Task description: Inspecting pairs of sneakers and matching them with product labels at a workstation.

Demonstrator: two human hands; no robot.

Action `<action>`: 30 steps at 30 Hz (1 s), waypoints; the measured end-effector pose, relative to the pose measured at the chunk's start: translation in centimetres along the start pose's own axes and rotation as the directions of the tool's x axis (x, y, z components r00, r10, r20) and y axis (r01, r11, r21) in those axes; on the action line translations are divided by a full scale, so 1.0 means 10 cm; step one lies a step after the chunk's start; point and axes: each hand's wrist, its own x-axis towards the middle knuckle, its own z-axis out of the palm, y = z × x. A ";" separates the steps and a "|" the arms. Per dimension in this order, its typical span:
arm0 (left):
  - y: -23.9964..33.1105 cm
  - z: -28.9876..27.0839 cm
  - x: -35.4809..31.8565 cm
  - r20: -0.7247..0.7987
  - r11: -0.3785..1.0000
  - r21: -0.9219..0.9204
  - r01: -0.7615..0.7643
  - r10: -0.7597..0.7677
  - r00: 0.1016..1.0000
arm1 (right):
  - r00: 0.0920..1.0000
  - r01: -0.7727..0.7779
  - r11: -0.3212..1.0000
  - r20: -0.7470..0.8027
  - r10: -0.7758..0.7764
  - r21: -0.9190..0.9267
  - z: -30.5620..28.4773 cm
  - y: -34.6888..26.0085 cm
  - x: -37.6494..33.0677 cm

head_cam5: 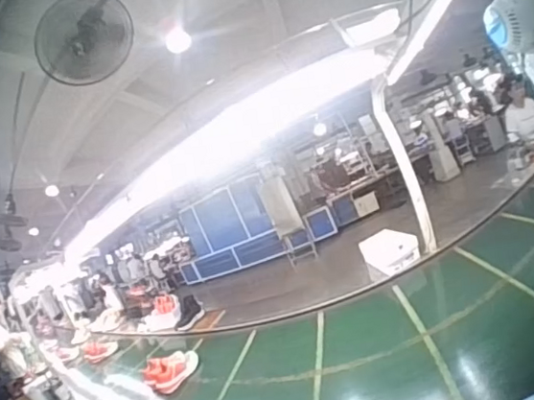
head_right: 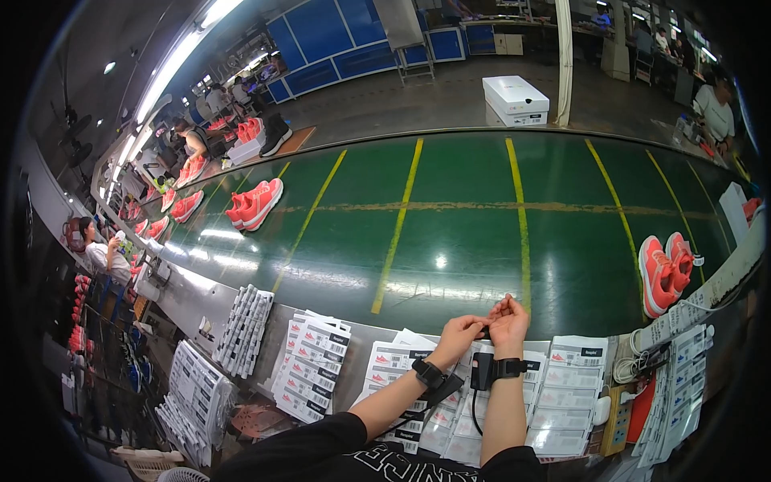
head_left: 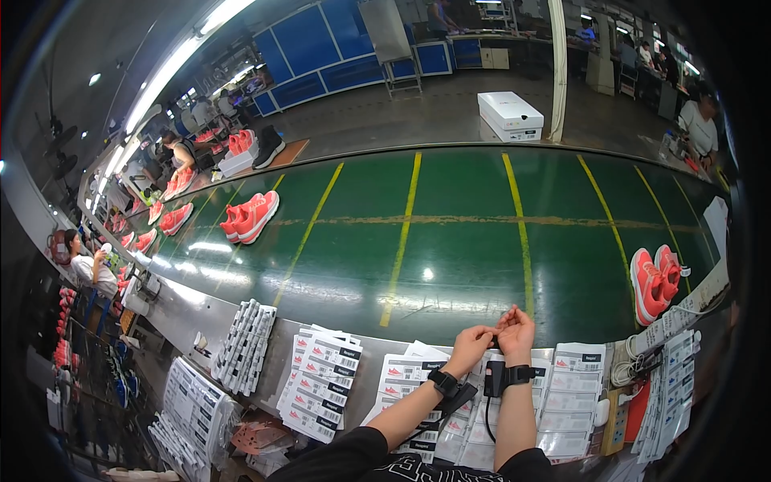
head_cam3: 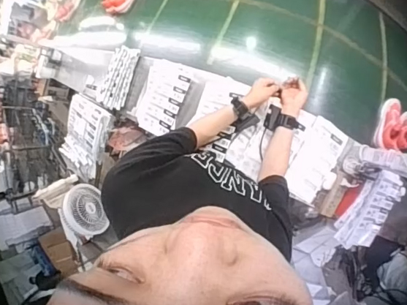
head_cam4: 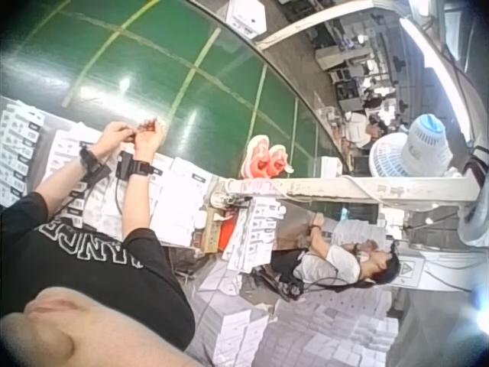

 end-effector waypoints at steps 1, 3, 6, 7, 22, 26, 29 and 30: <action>-0.02 0.02 0.01 -0.012 0.999 -0.020 -0.033 0.033 0.999 | 1.000 0.010 1.000 0.004 -0.010 -0.001 -0.01 -0.02 -0.01; -0.06 0.07 0.02 -0.003 0.997 -0.038 -0.064 0.064 0.998 | 1.000 0.013 1.000 -0.001 -0.012 0.017 -0.03 -0.04 -0.02; -0.04 0.04 -0.01 0.017 1.000 -0.030 -0.001 0.001 1.000 | 1.000 -0.010 0.997 0.013 0.009 0.071 -0.05 -0.05 -0.04; -0.06 0.00 -0.02 0.003 1.000 -0.022 -0.023 0.023 1.000 | 1.000 -0.024 0.998 0.014 0.023 0.065 -0.03 -0.01 -0.04; 0.10 0.04 -0.06 -0.009 0.998 -0.067 0.013 -0.014 1.000 | 0.999 -0.035 0.993 0.034 0.032 0.113 0.02 0.00 -0.09; 0.09 0.03 -0.06 -0.016 0.999 -0.044 0.020 -0.021 1.000 | 0.999 -0.026 0.994 0.028 0.023 0.110 0.03 0.01 -0.09; 0.11 0.04 -0.08 -0.024 0.998 -0.063 0.016 -0.017 1.000 | 0.999 -0.030 0.993 0.020 0.028 0.111 0.02 0.02 -0.09; 0.11 0.04 -0.08 -0.034 0.997 -0.075 0.012 -0.015 0.999 | 0.999 -0.028 0.994 0.026 0.025 0.109 0.01 0.03 -0.09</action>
